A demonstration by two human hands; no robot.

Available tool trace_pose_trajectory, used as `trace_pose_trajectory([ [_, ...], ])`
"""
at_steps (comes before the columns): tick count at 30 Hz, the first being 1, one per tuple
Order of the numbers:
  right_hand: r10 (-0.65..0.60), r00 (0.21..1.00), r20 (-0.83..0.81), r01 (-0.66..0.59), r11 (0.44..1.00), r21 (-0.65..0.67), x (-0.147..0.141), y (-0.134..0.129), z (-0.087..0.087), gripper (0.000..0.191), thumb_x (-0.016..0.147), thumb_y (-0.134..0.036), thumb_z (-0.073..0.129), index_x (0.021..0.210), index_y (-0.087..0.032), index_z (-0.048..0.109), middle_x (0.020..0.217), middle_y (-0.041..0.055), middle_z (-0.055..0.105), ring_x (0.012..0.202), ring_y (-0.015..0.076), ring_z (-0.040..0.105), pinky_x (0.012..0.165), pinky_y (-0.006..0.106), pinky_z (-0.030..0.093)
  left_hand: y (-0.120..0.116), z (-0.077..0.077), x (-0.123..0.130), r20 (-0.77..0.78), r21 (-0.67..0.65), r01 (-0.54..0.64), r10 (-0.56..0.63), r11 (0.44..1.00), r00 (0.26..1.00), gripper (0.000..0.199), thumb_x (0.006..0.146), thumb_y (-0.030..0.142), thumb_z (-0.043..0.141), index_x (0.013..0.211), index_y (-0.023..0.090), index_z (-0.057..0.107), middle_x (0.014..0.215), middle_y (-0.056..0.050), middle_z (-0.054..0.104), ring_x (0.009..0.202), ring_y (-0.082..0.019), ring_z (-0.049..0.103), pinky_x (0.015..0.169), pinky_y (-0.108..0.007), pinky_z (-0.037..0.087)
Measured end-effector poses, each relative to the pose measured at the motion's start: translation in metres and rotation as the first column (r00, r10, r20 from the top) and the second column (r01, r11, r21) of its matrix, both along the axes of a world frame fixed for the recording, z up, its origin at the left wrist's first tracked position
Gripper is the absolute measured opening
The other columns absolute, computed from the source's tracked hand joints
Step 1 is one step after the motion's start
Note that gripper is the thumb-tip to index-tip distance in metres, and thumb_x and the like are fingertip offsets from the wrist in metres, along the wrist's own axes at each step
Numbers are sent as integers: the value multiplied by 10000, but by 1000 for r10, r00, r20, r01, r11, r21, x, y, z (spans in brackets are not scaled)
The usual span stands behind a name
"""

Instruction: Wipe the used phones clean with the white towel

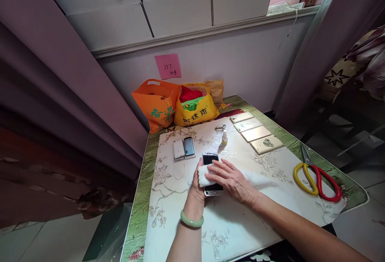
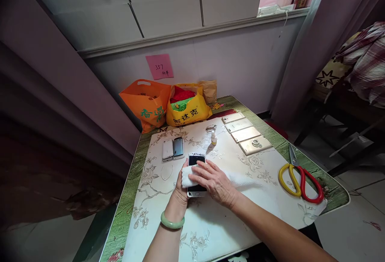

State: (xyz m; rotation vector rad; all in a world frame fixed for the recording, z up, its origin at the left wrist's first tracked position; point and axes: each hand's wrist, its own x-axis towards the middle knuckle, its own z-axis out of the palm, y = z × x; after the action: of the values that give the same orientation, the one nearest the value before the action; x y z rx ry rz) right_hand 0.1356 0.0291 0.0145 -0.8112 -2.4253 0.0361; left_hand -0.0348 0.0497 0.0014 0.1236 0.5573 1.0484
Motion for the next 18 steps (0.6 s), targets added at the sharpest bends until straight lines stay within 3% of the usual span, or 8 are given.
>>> trace_pose_trajectory([
  [2, -104, 994, -16, 104, 994, -27, -4, 15, 3, 467, 973, -117, 437, 1383, -281, 589, 1454, 27, 572, 1426, 236, 408, 1196, 500, 304, 3, 1, 3, 19, -40, -44, 44, 998, 999, 343, 919, 378, 548, 1096, 122, 694, 928, -106, 745, 956, -264, 705, 918, -373, 547],
  [4, -221, 975, -33, 218, 974, -68, -7, 26, 4, 519, 921, -87, 475, 1391, -277, 589, 1450, 41, 575, 1420, 259, 412, 1186, 518, 306, 6, 2, 5, 67, -62, -11, 15, 998, 998, 356, 933, 368, 525, 1121, 106, 676, 964, -119, 745, 956, -247, 703, 946, -365, 533],
  [8, -365, 927, -91, 350, 925, -145, -11, 28, 0, 564, 901, -44, 449, 1395, -277, 592, 1425, 58, 595, 1360, 263, 476, 1133, 503, 379, 8, 0, 6, 80, -29, 28, -26, 999, 996, 369, 952, 373, 514, 1150, 99, 663, 996, -114, 755, 962, -215, 709, 967, -323, 511],
  [13, -194, 974, -117, 179, 975, -129, -6, -13, -7, 446, 981, -132, 416, 1365, -256, 605, 1388, 71, 622, 1286, 244, 527, 1048, 433, 466, 1, -3, 0, -34, -16, 50, -51, 999, 998, 521, 919, 510, 544, 1187, 79, 663, 956, -138, 762, 885, -259, 726, 917, -378, 535],
  [18, -8, 998, -55, 3, 995, -95, 0, -42, -3, 407, 1011, -200, 406, 1374, -263, 580, 1415, 57, 597, 1297, 232, 516, 1051, 420, 449, -1, -2, -2, -70, -45, 168, -170, 985, 983, 736, 885, 657, 501, 1216, 16, 645, 1144, -242, 719, 1022, -341, 702, 963, -450, 517],
])
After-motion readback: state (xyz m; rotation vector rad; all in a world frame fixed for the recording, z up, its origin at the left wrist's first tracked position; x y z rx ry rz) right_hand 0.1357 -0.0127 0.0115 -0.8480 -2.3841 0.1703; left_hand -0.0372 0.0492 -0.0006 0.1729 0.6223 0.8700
